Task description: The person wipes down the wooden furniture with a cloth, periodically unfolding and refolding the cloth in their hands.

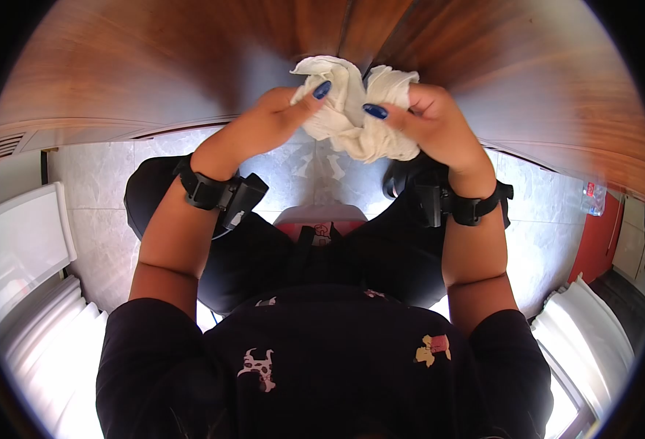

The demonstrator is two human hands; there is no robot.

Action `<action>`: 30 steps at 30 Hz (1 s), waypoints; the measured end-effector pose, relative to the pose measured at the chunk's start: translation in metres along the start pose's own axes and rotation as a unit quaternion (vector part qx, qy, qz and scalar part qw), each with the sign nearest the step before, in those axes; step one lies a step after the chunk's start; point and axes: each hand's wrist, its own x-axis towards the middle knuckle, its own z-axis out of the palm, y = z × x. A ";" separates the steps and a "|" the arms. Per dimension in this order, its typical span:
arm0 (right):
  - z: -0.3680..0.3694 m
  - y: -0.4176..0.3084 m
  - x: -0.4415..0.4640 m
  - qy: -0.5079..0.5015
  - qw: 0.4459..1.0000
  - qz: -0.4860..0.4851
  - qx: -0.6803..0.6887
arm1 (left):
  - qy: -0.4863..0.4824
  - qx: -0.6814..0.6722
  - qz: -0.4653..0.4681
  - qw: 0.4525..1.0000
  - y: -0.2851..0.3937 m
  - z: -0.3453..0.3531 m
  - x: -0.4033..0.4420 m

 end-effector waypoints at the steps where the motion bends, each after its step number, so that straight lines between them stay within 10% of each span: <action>1: -0.004 -0.003 -0.001 0.004 0.999 0.027 0.041 | 0.000 0.000 0.000 1.000 -0.003 -0.003 0.000; 14: -0.042 0.018 -0.016 0.040 0.956 0.099 -0.274 | 0.079 -0.125 -0.060 0.987 -0.006 -0.020 -0.015; 21: -0.001 0.003 -0.001 -0.186 0.958 0.106 -0.192 | 0.053 -0.115 -0.061 0.990 -0.008 0.002 -0.012; 30: 0.035 0.008 0.016 -0.103 0.991 0.059 -0.056 | 0.008 -0.093 0.110 0.990 -0.005 0.004 -0.008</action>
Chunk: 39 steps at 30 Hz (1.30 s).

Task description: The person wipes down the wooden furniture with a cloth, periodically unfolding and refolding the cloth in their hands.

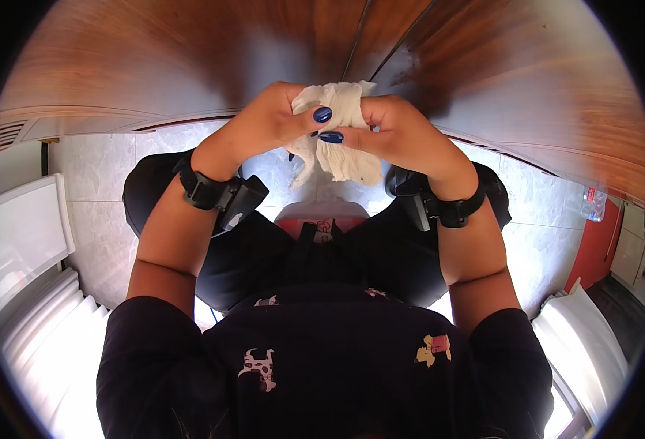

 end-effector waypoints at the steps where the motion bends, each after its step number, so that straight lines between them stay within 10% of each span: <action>1: 0.000 0.000 0.000 0.017 1.000 -0.001 -0.003 | -0.001 -0.001 -0.001 1.000 0.005 0.002 0.001; 6: -0.004 -0.004 0.001 -0.014 0.998 0.026 -0.049 | 0.032 0.094 -0.129 0.987 0.014 0.002 0.004; 25: -0.039 0.017 -0.044 0.093 0.991 0.066 -0.068 | 0.029 0.058 -0.118 0.991 0.033 -0.013 -0.004; 27: -0.013 0.019 -0.036 0.248 0.958 -0.072 -0.123 | 0.034 0.033 -0.105 0.993 0.036 -0.005 -0.010; 39: 0.006 0.021 0.001 0.272 0.946 -0.174 -0.044 | 0.041 0.034 -0.102 0.993 0.022 0.012 -0.013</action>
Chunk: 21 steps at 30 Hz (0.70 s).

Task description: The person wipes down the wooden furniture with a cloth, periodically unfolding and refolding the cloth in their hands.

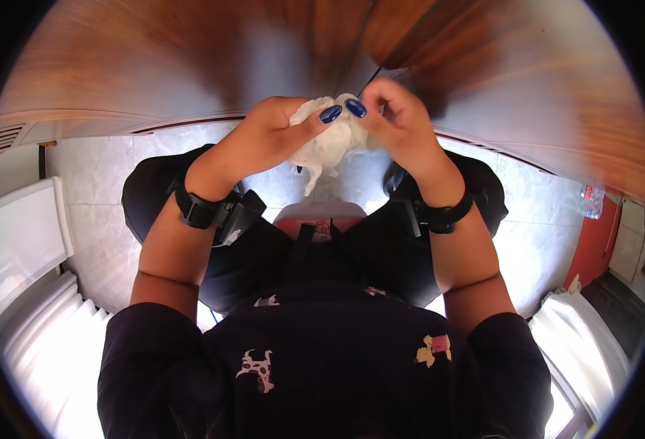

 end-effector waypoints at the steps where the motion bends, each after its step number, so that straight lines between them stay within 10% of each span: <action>1: 0.002 0.002 0.000 -0.046 0.998 0.043 0.007 | -0.004 0.020 0.008 1.000 -0.001 -0.001 0.002; 14: 0.000 0.009 -0.003 -0.142 0.958 0.185 0.164 | 0.004 -0.021 -0.025 0.999 -0.006 -0.009 0.009; 21: -0.032 0.002 0.001 -0.042 0.991 0.082 0.097 | 0.088 0.325 -0.106 0.936 -0.033 -0.030 0.020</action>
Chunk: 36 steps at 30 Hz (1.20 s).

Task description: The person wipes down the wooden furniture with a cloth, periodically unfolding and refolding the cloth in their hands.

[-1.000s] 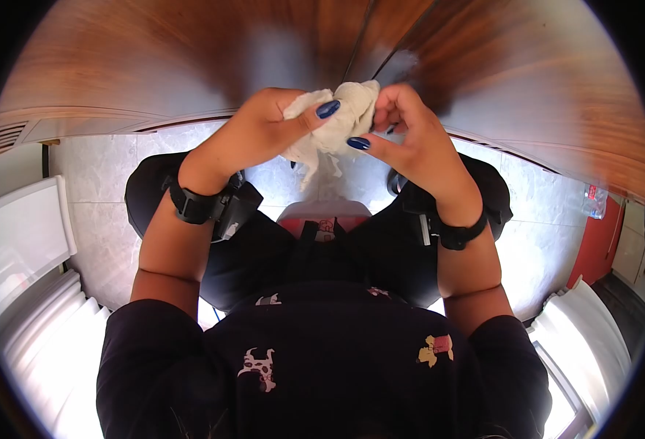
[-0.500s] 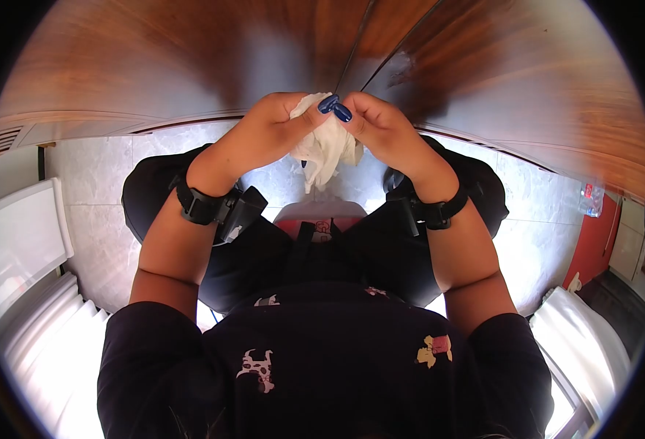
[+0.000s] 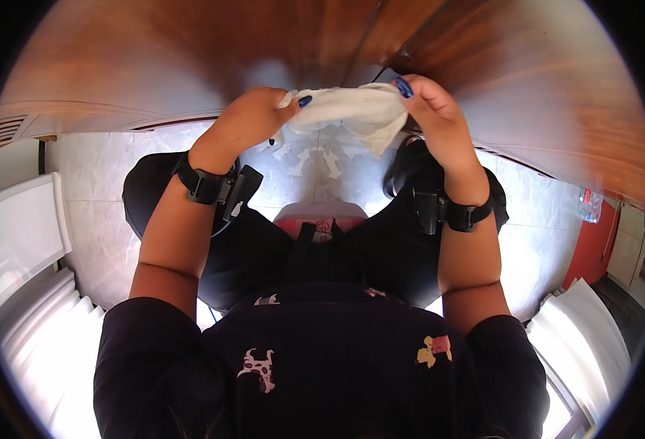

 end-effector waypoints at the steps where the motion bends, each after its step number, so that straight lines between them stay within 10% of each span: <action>1: -0.004 -0.002 -0.002 0.016 0.998 0.053 0.039 | -0.012 0.009 0.003 1.000 -0.003 0.001 0.000; 12: 0.005 -0.012 -0.005 -0.056 0.994 0.017 0.093 | -0.011 -0.119 0.065 0.991 -0.014 0.013 0.007; 17: -0.016 -0.010 -0.001 -0.088 0.968 0.166 0.168 | 0.000 -0.162 0.086 0.983 -0.007 0.008 0.006; 19: -0.015 0.001 0.002 -0.122 0.974 0.151 -0.119 | 0.002 -0.229 0.092 0.969 -0.002 0.008 0.002; 23: 0.002 0.000 0.000 -0.209 0.894 0.236 -0.318 | -0.030 -0.329 0.101 0.938 0.000 0.003 -0.003; 26: 0.009 0.015 -0.012 -0.132 0.890 0.107 -0.424 | -0.046 -0.340 0.115 0.932 0.007 0.003 -0.008; 36: 0.036 0.013 -0.001 -0.167 0.967 0.053 -0.186 | -0.094 -0.294 0.121 0.943 0.012 0.009 -0.007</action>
